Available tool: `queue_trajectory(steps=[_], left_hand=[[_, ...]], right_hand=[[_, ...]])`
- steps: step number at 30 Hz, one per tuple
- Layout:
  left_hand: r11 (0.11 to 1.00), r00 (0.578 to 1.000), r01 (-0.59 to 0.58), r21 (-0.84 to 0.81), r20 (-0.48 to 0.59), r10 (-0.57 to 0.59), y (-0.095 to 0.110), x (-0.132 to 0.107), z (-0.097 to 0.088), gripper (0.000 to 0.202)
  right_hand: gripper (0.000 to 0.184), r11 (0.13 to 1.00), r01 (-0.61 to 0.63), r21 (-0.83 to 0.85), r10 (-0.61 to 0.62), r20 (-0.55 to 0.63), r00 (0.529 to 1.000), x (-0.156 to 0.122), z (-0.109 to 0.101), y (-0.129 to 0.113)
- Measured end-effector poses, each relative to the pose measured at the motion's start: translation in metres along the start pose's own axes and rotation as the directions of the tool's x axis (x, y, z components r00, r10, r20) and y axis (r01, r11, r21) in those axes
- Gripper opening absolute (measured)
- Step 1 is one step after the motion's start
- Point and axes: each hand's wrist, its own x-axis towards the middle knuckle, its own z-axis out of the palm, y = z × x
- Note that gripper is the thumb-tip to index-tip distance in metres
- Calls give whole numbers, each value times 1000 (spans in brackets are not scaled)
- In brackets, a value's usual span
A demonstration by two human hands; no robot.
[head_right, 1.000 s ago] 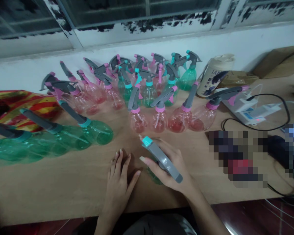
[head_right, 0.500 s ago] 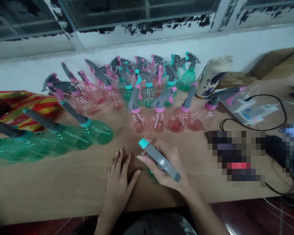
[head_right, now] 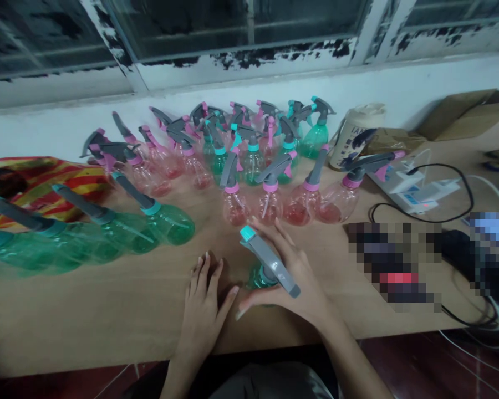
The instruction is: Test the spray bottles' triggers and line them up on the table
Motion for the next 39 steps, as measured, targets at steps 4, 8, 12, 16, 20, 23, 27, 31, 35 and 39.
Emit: queue_trajectory(steps=[4, 8, 12, 16, 20, 23, 27, 31, 35, 39], left_hand=[[1000, 1000, -12, -5, -6, 12, 0, -1, 0, 53], [1000, 999, -23, -17, -24, 22, -2, -2, 0, 53], [998, 998, -49, -29, -28, 48, -6, -6, 0, 52], [994, 994, -103, -30, -27, 103, -16, -13, -2, 52], [991, 992, -125, -40, -28, 124, -27, -24, -4, 54], [990, 991, -127, -58, -46, 125, -31, -29, -4, 52], [989, 990, -124, -78, -73, 119, -34, -31, -1, 52], [988, 991, -127, -93, -60, 121, -35, -32, -1, 53], [989, 993, -114, -96, -48, 110, -35, -33, 0, 52], [988, 991, -125, -91, -59, 120, -35, -33, 1, 52]], right_hand=[[100, 999, -19, -38, 18, -24, 1000, -15, -6, 2], [74, 987, -64, -150, 60, -30, 998, -31, -16, -1], [40, 969, -12, -248, -11, -94, 996, -39, -16, -5], [34, 968, 43, -247, -62, -72, 995, -31, -5, -8], [36, 955, 120, -271, -134, -34, 990, -6, 14, -12], [37, 938, 142, -316, -152, -6, 988, 19, 30, -15], [39, 922, 140, -362, -145, 14, 989, 53, 49, -17], [41, 918, 96, -384, -95, 23, 995, 77, 64, -20], [50, 918, 90, -386, -99, -3, 995, 91, 78, -24], [52, 922, 98, -375, -110, -10, 994, 99, 86, -26]])
